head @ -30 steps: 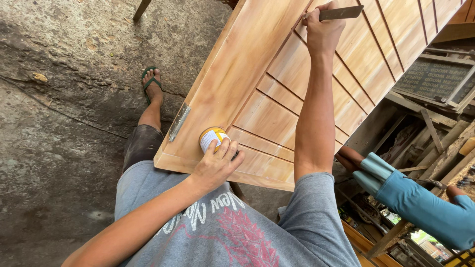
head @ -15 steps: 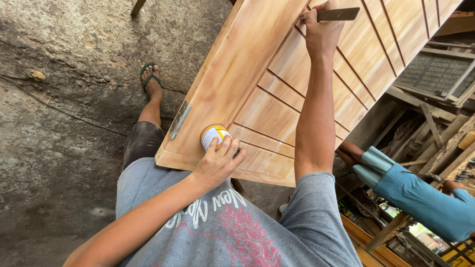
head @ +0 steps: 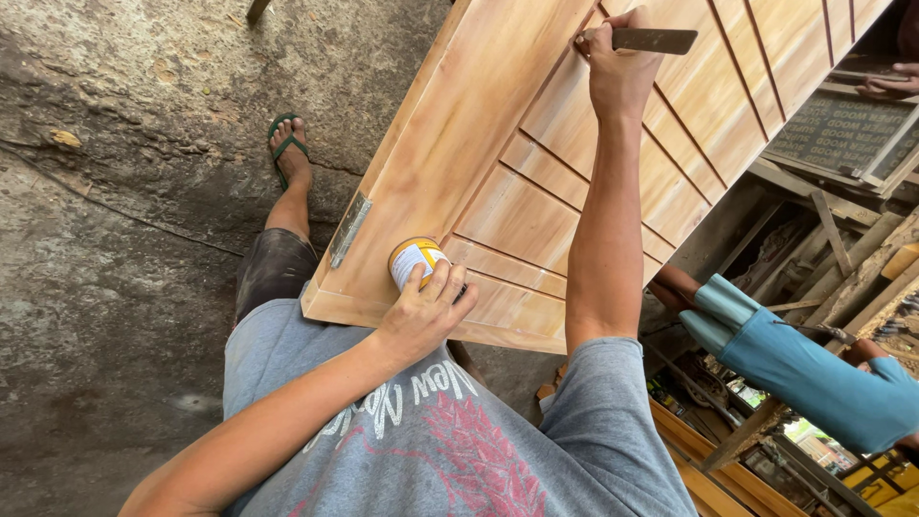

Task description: The person applies wood stain to a large wooden door using a small brush. They dip the brush into a can and carefully paint the grooves and slats of the door, working methodically across the surface.

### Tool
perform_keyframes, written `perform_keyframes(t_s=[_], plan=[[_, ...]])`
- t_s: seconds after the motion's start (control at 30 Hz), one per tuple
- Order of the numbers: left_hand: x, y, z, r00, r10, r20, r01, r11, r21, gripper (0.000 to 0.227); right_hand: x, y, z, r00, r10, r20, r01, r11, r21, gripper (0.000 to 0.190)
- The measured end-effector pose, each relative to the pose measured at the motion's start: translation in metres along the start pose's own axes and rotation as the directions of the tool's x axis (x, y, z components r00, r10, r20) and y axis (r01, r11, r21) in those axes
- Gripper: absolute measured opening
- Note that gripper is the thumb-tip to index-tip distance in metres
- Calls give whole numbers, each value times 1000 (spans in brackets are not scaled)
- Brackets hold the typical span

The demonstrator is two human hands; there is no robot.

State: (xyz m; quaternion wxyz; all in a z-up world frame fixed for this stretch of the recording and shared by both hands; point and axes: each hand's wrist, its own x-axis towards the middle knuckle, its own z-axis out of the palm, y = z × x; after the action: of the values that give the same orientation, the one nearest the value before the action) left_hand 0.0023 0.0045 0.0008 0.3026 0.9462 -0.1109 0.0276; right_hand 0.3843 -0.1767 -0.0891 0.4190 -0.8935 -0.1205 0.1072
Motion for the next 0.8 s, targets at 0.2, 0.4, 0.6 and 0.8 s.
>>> perform_keyframes(t_s=[0.2, 0.4, 0.6, 0.8], plan=[[-3, 1, 1, 1000, 0, 3, 0, 1000, -21, 34, -11, 1, -7, 990, 138, -30, -135, 987, 84, 7], [-4, 3, 5, 1000, 4, 17, -4, 1000, -23, 33, -2, 8, -19, 985, 128, -116, -98, 968, 232, 11], [-3, 2, 5, 1000, 0, 13, 0, 999, -33, 34, 14, 22, -2, 988, 52, -146, -49, 999, 23, 10], [-3, 1, 6, 999, 14, 31, -13, 1000, -23, 34, 15, 9, 6, 995, -76, -71, 63, 983, -171, 9]])
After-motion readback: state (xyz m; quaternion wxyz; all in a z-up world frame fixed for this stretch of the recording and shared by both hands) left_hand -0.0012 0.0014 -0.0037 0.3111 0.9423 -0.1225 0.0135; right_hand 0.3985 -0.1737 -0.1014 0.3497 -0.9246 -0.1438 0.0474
